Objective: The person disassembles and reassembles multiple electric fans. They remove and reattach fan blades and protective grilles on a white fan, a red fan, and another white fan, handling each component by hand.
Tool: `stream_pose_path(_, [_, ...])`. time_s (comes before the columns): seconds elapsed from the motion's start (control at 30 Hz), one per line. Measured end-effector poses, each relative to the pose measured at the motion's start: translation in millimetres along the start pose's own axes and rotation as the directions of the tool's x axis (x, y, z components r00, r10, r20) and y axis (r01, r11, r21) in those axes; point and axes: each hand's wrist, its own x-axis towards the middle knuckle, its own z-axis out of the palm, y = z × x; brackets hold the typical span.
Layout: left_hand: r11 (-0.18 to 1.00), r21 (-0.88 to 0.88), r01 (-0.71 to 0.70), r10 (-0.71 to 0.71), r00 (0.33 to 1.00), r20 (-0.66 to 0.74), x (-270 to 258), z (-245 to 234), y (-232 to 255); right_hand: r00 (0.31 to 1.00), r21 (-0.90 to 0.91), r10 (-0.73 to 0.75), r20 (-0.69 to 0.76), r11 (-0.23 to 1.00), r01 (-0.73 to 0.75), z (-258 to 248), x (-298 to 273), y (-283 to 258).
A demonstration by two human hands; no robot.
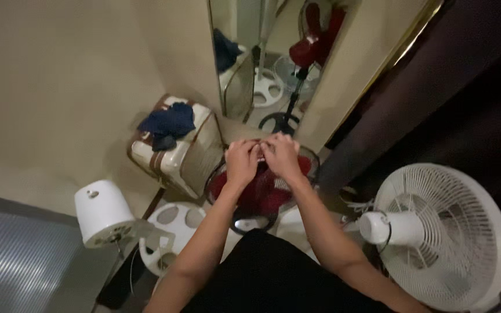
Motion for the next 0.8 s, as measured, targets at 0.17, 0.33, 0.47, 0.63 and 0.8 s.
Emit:
stream_pose_path(0.17, [0.994,0.101,-0.029,0.029,1.000,-0.002,-3,8,5,0.996,0.127,-0.049,0.078,0.991,0.039,-13,3,27])
stream_pose_path(0.33, [0.996,0.078,-0.051,0.056,0.997,-0.060,1,6,11,0.996,0.213,0.076,-0.044,0.975,-0.065,-15,0,97])
stream_pose_path(0.47, [1.000,0.009,-0.004,0.004,0.998,-0.069,2,2,11,0.956,0.211,0.250,-0.153,0.953,-0.216,-3,-14,169])
stream_pose_path(0.63, [1.000,-0.002,0.015,-0.015,0.992,-0.124,-1,1,18,0.701,0.571,0.708,0.089,0.540,-0.618,25,-30,209])
stream_pose_path(0.8, [0.998,0.043,0.053,-0.049,0.994,-0.097,-2,1,23,0.726,0.722,0.665,0.175,0.415,-0.554,24,-31,208])
